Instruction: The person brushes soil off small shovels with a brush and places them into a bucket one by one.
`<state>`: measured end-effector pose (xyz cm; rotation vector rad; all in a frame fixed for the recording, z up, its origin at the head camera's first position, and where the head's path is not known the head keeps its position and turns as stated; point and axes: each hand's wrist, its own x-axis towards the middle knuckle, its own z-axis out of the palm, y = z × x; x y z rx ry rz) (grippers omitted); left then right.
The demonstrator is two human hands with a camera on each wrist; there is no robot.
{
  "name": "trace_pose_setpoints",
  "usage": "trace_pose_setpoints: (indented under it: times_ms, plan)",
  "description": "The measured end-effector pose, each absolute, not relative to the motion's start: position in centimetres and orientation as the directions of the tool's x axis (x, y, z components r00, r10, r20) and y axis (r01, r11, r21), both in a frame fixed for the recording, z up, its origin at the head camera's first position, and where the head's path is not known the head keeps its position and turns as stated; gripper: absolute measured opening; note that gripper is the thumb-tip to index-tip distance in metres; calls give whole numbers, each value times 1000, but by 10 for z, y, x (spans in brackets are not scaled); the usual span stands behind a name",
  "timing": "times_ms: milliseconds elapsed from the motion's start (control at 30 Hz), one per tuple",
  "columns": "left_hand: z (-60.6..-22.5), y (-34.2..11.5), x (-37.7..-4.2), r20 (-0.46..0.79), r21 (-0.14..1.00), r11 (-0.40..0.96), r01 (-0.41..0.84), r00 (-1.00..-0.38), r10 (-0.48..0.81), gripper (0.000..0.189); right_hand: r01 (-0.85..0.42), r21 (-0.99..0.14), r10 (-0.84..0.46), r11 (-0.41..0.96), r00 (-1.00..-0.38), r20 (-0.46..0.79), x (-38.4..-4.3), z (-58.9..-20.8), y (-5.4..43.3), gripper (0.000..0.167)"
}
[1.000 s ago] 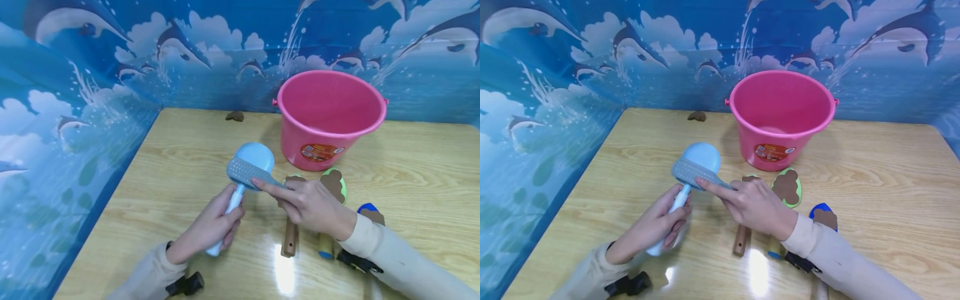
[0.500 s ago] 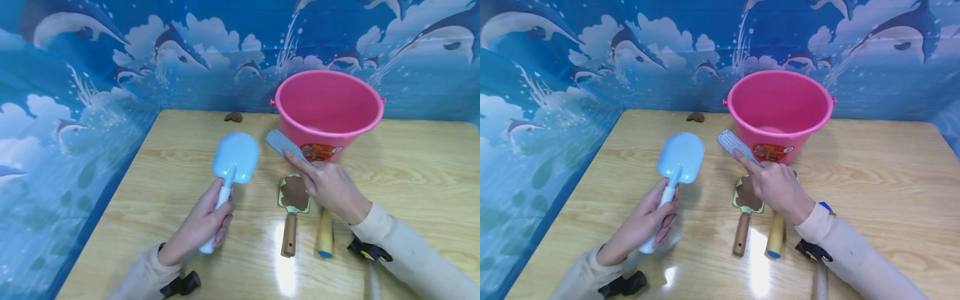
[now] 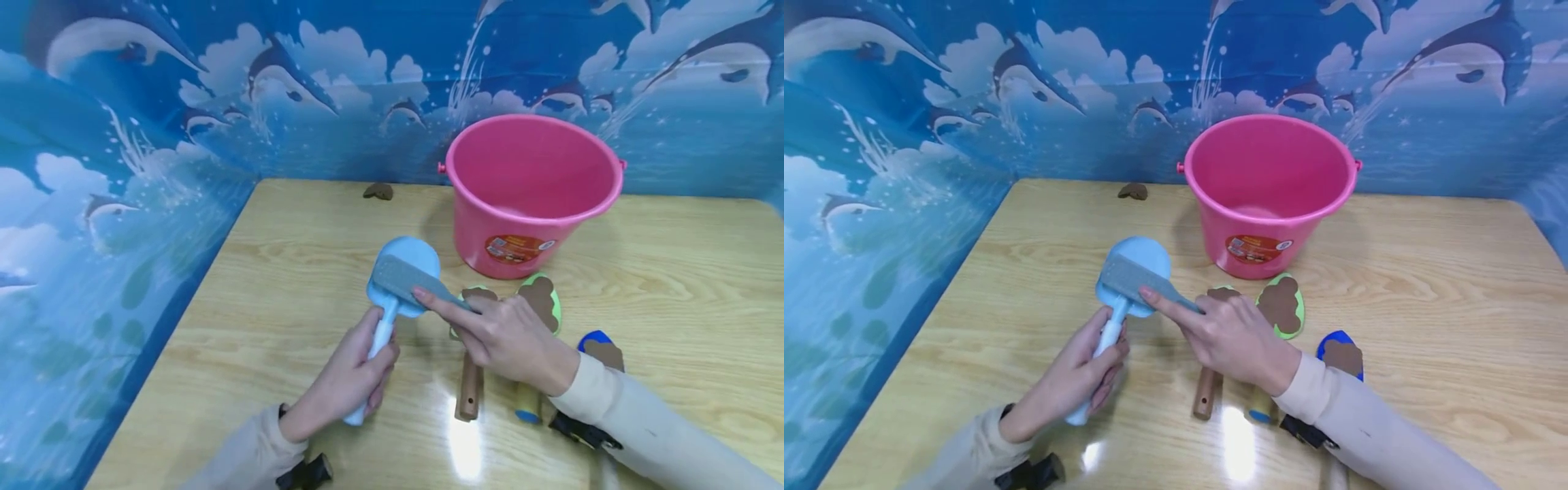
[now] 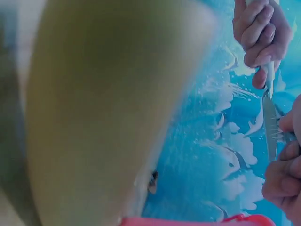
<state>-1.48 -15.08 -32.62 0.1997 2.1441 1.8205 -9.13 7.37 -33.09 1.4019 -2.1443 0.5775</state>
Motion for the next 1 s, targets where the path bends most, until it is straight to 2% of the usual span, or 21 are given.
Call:
trace_pose_setpoints:
  times_ms: [200, 433, 767, 1000]
  plan:
    - [-319, -153, -15, -186, 982, 105, -160, -926, 328, 11, -907, -104, -690, 408, -381, 616, -96, -330, 93, 42]
    - [-326, -152, -16, -229, 974, 82, -213, -914, 335, 10, -893, -125, -682, 432, -414, 603, -97, -338, 115, 46]
    - [-322, -156, -18, -264, 964, 38, -264, -924, 277, 10, -881, -76, -663, 466, -405, 630, -98, -333, 121, 43]
    - [-324, -154, -20, -247, 969, 84, -233, -922, 297, 10, -920, -56, -706, 387, -335, 624, -85, -333, 115, 39]
